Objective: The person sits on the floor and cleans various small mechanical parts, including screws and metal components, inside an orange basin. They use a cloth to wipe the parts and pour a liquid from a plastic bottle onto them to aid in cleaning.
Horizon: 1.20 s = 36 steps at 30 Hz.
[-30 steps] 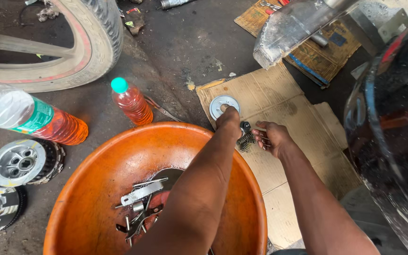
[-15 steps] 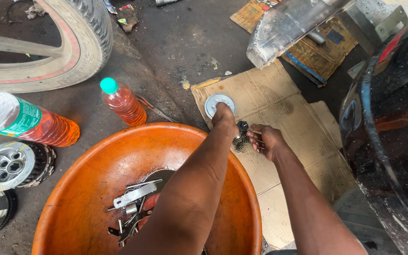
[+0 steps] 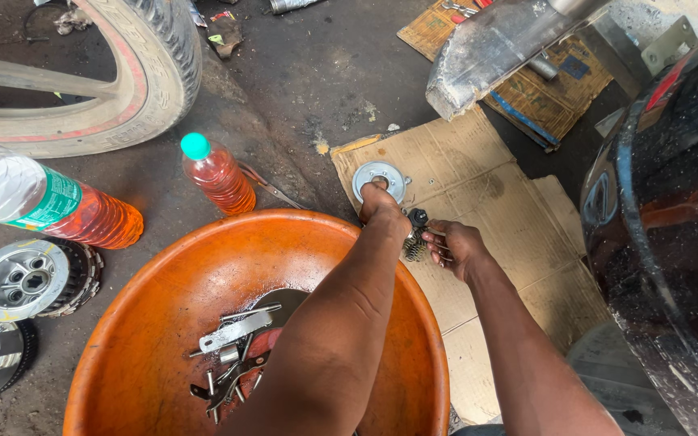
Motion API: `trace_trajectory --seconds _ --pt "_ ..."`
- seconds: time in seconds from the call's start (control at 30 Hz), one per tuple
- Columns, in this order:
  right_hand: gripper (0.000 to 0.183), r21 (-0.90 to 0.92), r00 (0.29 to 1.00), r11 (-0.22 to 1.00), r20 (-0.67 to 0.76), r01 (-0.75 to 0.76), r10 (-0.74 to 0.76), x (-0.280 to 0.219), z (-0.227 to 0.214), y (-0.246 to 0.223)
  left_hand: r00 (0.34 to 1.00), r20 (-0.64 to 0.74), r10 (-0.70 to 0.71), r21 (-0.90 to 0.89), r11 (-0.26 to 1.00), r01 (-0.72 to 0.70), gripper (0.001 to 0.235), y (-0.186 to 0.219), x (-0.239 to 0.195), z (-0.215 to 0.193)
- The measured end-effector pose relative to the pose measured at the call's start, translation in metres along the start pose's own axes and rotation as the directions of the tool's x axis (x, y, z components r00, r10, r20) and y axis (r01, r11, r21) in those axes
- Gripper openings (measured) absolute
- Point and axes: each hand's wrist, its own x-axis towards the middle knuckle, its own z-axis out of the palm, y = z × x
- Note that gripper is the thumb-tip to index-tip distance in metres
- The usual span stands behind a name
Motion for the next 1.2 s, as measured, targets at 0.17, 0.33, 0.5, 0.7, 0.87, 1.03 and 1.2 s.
trace_trajectory --seconds 0.17,0.33,0.5,0.7,0.87,1.03,1.2 --pt "0.016 -0.041 1.000 0.999 -0.008 0.023 -0.023 -0.005 0.002 0.002 1.000 -0.009 0.009 0.108 0.994 -0.008 0.055 0.004 -0.008 -0.001" --pt "0.017 -0.053 0.999 0.998 -0.032 0.037 -0.039 -0.003 -0.004 0.005 1.000 0.016 0.005 0.118 0.993 -0.007 0.057 -0.002 0.014 0.000" --pt "0.019 -0.163 0.990 0.978 -0.022 0.132 -0.137 -0.013 -0.008 -0.001 0.982 0.187 0.001 0.307 0.950 -0.059 0.056 0.016 0.009 0.001" --pt "0.017 -0.286 0.886 0.839 0.145 0.463 -0.440 -0.076 0.029 -0.034 0.837 0.535 -0.114 0.457 0.872 -0.173 0.039 0.068 -0.053 -0.018" --pt "0.027 -0.355 0.740 0.652 0.388 0.670 -0.550 -0.142 0.073 -0.023 0.762 0.642 -0.089 0.618 0.648 -0.445 0.033 0.109 -0.075 -0.095" --pt "0.025 -0.609 0.601 0.141 0.669 0.780 -0.437 -0.182 0.112 0.038 0.668 0.739 0.085 0.659 0.113 -0.744 0.036 0.143 -0.091 -0.191" --pt "0.039 -0.777 0.701 -0.120 0.614 0.618 -0.363 -0.205 0.127 0.088 0.650 0.759 -0.029 0.415 -0.748 -0.518 0.039 0.164 -0.108 -0.263"
